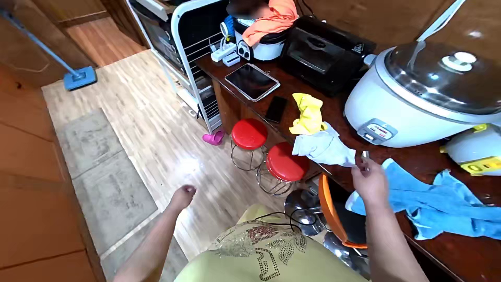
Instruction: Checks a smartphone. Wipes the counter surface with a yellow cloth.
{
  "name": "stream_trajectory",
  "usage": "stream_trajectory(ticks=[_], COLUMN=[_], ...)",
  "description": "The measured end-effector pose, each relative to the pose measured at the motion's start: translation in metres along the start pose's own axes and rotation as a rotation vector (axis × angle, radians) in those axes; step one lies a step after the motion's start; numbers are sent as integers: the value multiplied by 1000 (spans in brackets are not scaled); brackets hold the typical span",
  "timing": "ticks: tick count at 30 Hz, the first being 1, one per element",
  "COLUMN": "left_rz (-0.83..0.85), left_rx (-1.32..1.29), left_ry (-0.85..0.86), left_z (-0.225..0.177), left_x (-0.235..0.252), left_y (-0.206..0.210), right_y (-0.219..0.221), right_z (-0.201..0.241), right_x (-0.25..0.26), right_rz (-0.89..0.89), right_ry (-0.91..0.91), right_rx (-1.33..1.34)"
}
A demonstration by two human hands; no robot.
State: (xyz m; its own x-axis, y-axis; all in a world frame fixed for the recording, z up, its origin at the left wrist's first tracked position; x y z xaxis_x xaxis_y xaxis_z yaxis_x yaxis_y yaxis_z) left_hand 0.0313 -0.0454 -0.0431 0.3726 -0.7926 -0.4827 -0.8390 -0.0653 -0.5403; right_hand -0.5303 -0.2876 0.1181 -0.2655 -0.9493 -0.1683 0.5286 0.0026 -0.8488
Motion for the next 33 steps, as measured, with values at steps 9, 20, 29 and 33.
stream_trajectory(ticks=[9, 20, 29, 33], left_rz=[364, 359, 539, 631], left_rx=[39, -193, -250, -316], left_ry=[600, 491, 457, 406], left_z=[-301, -380, -375, -377], left_x=[131, 249, 286, 298], left_y=[88, 118, 114, 114], right_y=[191, 233, 236, 230], right_z=[155, 187, 197, 199], right_x=[85, 160, 166, 166], right_rz=[585, 827, 842, 760], right_ry=[181, 533, 613, 560], right_rx=[829, 593, 724, 703])
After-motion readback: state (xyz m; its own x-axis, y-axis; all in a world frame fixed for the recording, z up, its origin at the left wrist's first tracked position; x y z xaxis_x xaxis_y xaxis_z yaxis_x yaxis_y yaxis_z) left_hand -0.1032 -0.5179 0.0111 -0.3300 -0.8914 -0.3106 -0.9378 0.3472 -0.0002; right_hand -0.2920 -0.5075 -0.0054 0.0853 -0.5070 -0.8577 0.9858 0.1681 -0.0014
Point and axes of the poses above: each hand's wrist, its own x-axis towards the middle knuckle, its own y-axis out of the palm, z = x × y, the point moved 7 cm from there along x, towards the middle knuckle, and after that the axes turned 12 degrees about y, right-handed, at the moved point
